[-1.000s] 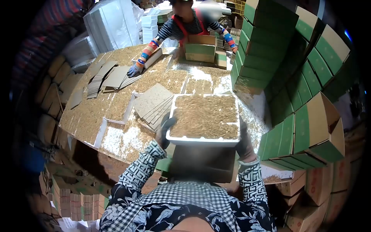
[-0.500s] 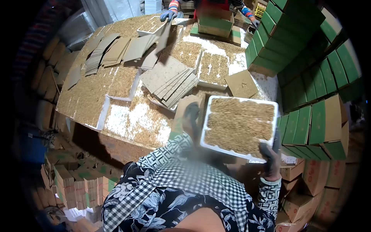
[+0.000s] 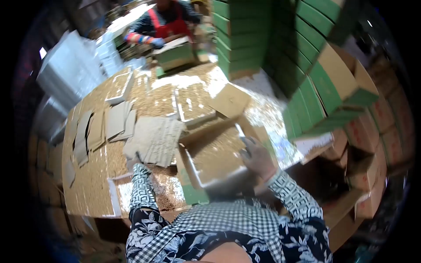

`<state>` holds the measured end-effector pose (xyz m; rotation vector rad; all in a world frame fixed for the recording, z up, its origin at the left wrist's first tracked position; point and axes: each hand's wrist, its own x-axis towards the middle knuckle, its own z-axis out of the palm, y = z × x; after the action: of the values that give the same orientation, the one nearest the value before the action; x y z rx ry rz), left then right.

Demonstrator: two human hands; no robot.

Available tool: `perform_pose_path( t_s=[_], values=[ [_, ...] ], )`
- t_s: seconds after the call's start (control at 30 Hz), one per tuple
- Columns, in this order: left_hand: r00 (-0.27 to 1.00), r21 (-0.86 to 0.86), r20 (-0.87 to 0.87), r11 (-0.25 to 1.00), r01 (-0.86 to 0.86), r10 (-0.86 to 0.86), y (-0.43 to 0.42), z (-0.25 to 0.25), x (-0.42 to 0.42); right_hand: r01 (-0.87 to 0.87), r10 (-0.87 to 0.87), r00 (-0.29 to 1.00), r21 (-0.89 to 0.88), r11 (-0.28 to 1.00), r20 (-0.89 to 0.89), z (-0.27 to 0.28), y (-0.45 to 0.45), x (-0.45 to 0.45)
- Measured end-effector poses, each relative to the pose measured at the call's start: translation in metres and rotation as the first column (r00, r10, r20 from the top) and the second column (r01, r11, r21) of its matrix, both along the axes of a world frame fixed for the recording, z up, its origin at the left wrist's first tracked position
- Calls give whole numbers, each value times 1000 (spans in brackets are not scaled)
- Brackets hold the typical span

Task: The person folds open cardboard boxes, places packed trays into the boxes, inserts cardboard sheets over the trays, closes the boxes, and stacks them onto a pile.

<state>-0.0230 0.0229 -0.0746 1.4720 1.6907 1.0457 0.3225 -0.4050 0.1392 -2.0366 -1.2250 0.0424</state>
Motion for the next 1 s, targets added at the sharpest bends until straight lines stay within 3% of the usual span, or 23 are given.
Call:
perform_pose_path(
  t_s=[0.07,0.13,0.2,0.23,0.27,0.33,0.4,0.43,0.47,0.53,0.57,0.6,0.67,0.7,0.73,0.8,0.83,0.87,0.93,0.97,1.0],
  values=[
    [993,-33,-99,997,-71,67,-14,8,-25,-112,97,990,138,984,106,1,-20,10],
    [981,-41,-165,993,-114,106,-22,20,-47,-78,58,993,206,975,103,7,-48,21],
    [970,-52,-198,986,-157,144,-31,32,-60,100,-90,995,240,966,-53,-10,-81,57],
    [968,-61,-200,984,-170,154,-34,38,-60,264,-207,945,218,939,-254,-33,-101,79],
    [968,-70,-188,981,-179,163,-37,41,-57,405,-300,849,173,898,-435,-67,-124,105],
    [977,-116,-136,977,-179,163,-43,45,-55,602,-614,761,-123,789,-211,-137,-176,149],
    [987,-169,-75,973,-156,145,-48,47,-46,518,-554,828,-260,815,-85,-190,-199,181],
    [989,-193,-49,970,-145,138,-53,51,-40,506,-541,839,-289,813,-54,-191,-190,184],
    [992,-222,-23,967,-128,126,-56,51,-32,382,-495,857,-465,798,-146,-191,-177,191],
    [989,-281,43,952,-125,142,-61,49,-26,358,-450,888,-472,806,-95,-223,-142,193],
    [987,-316,69,942,-116,145,-62,48,-24,368,-452,892,-593,716,9,-210,-117,192],
    [984,-337,81,934,-121,156,-65,50,-26,423,-461,884,-553,718,78,-217,-102,195],
    [992,-307,27,945,-109,124,-75,56,-38,454,-530,843,-649,610,92,-229,-80,204],
    [996,-209,-51,975,-76,67,-86,70,-41,405,-563,826,-698,590,3,-226,-76,212],
    [990,-110,-139,993,-41,26,-98,84,-43,437,-571,820,-697,568,48,-243,-74,215],
    [949,-104,253,980,-169,190,-117,114,-33,527,-578,808,-582,620,115,-247,-74,215],
    [934,-100,331,989,-108,136,-111,113,-51,459,-608,794,-683,568,28,-235,-75,220],
    [910,-89,406,995,-51,83,-103,109,-80,470,-568,822,-620,628,48,-238,-80,224],
    [998,-38,11,998,58,-57,-132,145,-68,422,-526,849,-672,608,57,-192,-81,217],
    [989,129,34,981,142,-147,-113,130,-92,446,-500,865,-378,811,-50,-188,-81,211],
    [987,166,80,978,125,-140,-125,149,-69,430,-428,892,-19,903,-141,-184,-71,205]
  ],
)
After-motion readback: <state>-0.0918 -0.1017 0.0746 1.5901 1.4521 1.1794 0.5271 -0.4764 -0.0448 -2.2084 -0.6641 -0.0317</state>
